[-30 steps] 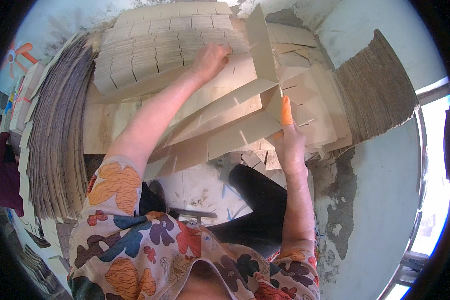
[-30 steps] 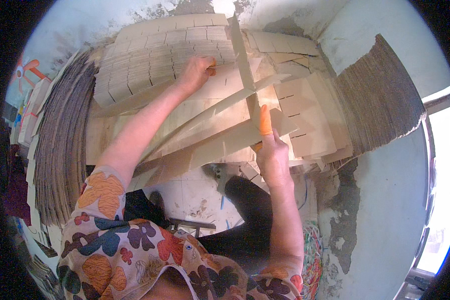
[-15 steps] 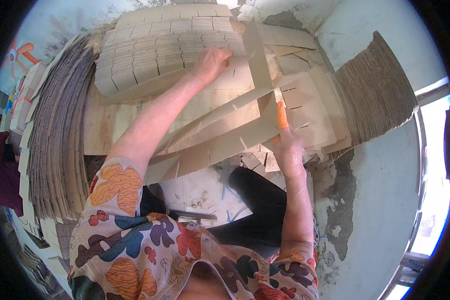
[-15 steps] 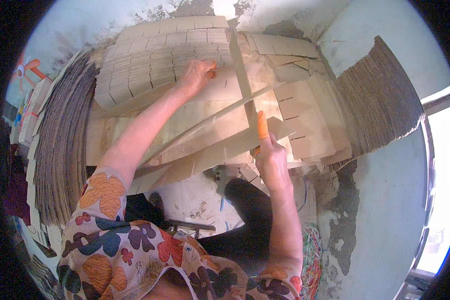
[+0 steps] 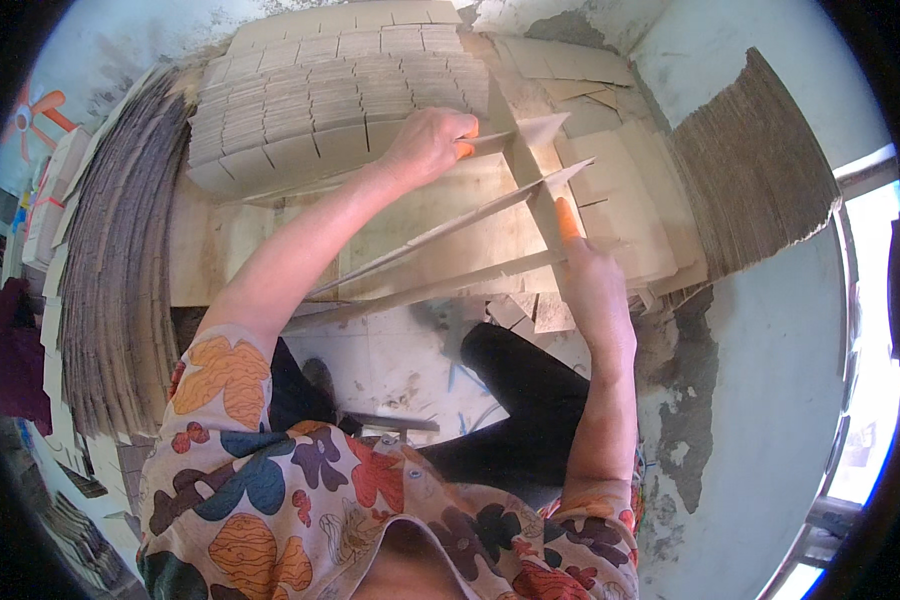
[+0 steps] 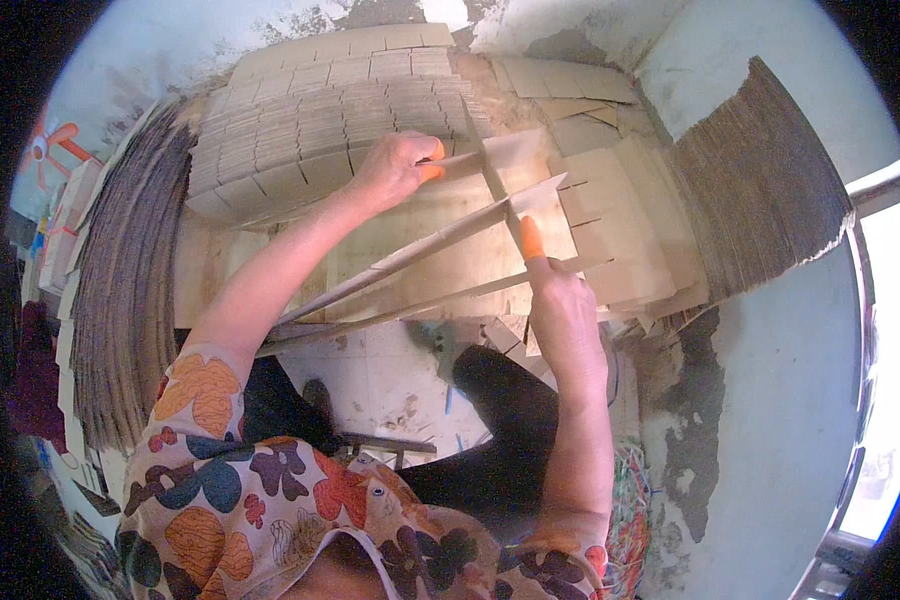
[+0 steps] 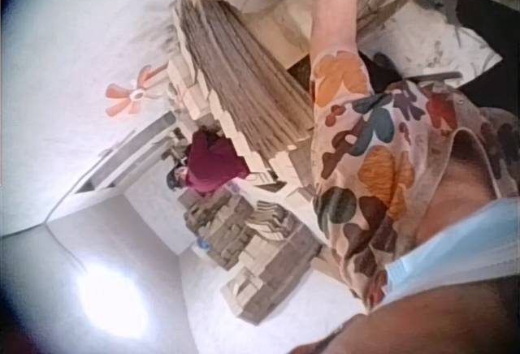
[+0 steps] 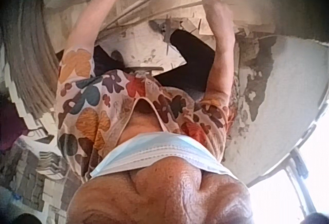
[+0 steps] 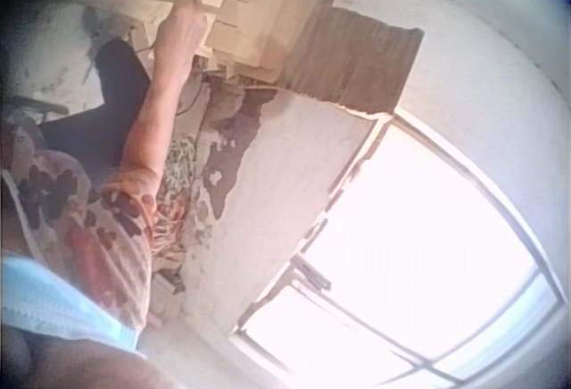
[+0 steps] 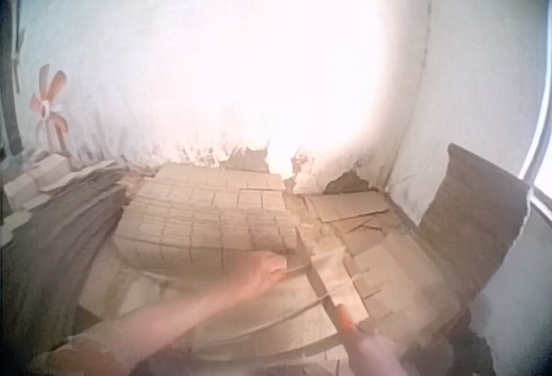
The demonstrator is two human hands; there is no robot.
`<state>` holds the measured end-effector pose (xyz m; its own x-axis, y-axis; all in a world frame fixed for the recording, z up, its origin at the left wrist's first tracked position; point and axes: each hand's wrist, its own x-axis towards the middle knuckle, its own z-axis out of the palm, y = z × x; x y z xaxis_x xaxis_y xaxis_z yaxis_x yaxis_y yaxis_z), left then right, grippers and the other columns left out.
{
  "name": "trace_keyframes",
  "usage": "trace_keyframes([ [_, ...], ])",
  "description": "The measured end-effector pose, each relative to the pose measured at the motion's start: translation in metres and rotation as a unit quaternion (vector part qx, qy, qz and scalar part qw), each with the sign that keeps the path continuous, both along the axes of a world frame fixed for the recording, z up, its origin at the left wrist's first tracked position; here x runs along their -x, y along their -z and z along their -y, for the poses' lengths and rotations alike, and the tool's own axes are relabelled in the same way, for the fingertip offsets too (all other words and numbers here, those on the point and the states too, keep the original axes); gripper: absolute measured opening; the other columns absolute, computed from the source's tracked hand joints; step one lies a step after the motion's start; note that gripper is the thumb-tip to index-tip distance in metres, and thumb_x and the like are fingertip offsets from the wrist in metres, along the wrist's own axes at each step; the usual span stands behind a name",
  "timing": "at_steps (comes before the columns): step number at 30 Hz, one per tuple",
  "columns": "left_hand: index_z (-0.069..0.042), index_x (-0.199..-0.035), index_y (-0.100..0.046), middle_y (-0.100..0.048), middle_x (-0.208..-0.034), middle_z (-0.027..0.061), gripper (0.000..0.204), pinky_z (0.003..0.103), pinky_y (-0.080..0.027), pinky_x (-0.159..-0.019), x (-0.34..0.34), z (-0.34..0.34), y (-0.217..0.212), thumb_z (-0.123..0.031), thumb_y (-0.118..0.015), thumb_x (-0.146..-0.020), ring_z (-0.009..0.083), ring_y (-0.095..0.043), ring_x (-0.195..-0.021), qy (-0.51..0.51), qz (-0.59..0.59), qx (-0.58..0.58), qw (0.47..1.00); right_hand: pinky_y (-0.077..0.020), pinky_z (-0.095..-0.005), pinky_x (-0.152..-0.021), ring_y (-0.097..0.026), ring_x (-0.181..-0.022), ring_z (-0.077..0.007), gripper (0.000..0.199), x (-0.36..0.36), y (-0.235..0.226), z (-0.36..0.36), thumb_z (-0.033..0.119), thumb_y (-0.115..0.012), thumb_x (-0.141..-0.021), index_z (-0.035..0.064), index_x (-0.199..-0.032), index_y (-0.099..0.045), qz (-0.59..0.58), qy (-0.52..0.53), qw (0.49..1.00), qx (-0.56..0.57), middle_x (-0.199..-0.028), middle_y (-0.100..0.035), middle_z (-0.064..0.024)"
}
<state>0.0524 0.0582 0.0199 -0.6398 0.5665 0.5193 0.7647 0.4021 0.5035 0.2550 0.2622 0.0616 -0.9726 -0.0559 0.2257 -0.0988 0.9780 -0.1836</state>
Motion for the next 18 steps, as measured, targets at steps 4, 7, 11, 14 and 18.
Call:
trace_keyframes([
  [4, -0.001, -0.079, -0.055, -0.057, -0.073, 0.0149, 0.02, 0.042, -0.044, -0.063, 0.002, 0.0, 0.003, -0.012, -0.071, -0.074, 0.0337, -0.057, -0.072, -0.019, -0.059, -0.025, 0.998, -0.0502, -0.0452, -0.061, -0.063, -0.07, -0.0366, 0.069, 0.003, 0.0, 0.001, -0.012, -0.046, -0.072, 0.0071, -0.139, -0.039, -0.007, 0.014, 1.0, -0.005, -0.082, -0.062, -0.0211],
  [7, -0.001, -0.079, -0.056, -0.057, -0.073, 0.0146, 0.019, 0.042, -0.044, -0.063, 0.001, -0.002, 0.0, -0.012, -0.071, -0.074, 0.033, -0.058, -0.072, -0.028, -0.087, -0.073, 0.993, -0.05, -0.0445, -0.06, -0.063, -0.069, -0.0359, 0.07, 0.001, -0.007, 0.005, -0.012, -0.046, -0.071, 0.0069, -0.139, -0.039, -0.023, 0.023, 0.999, -0.005, -0.081, -0.061, -0.021],
  [11, -0.003, -0.08, -0.056, -0.057, -0.074, 0.0147, 0.018, 0.042, -0.044, -0.062, -0.002, -0.002, -0.001, -0.011, -0.071, -0.074, 0.0327, -0.058, -0.072, -0.023, -0.048, -0.028, 0.998, -0.0498, -0.0444, -0.059, -0.063, -0.069, -0.0353, 0.066, -0.005, -0.015, 0.015, -0.012, -0.048, -0.071, 0.0036, -0.135, -0.042, -0.014, 0.032, 0.997, -0.068, -0.08, -0.061, -0.0205],
  [14, -0.003, -0.082, -0.057, -0.058, -0.075, 0.0147, 0.017, 0.042, -0.044, -0.062, -0.007, -0.009, 0.004, -0.01, -0.07, -0.074, 0.0328, -0.058, -0.073, 0.019, 0.0, 0.019, 1.0, -0.0496, -0.0458, -0.061, -0.062, -0.07, -0.0375, 0.052, -0.015, -0.027, 0.021, -0.011, -0.05, -0.07, -0.0017, -0.121, -0.051, 0.047, 0.057, 0.993, -0.092, -0.079, -0.06, -0.0209],
  [18, -0.002, -0.084, -0.059, -0.06, -0.079, 0.0151, 0.017, 0.044, -0.044, -0.065, -0.003, -0.013, 0.023, -0.009, -0.07, -0.073, 0.0331, -0.059, -0.077, 0.026, 0.098, 0.167, 0.981, -0.0473, -0.0483, -0.075, -0.061, -0.086, -0.041, 0.051, -0.005, -0.021, 0.004, -0.007, -0.04, -0.076, 0.0068, -0.122, -0.056, 0.134, 0.067, 0.989, -0.01, -0.086, -0.062, -0.0248],
])
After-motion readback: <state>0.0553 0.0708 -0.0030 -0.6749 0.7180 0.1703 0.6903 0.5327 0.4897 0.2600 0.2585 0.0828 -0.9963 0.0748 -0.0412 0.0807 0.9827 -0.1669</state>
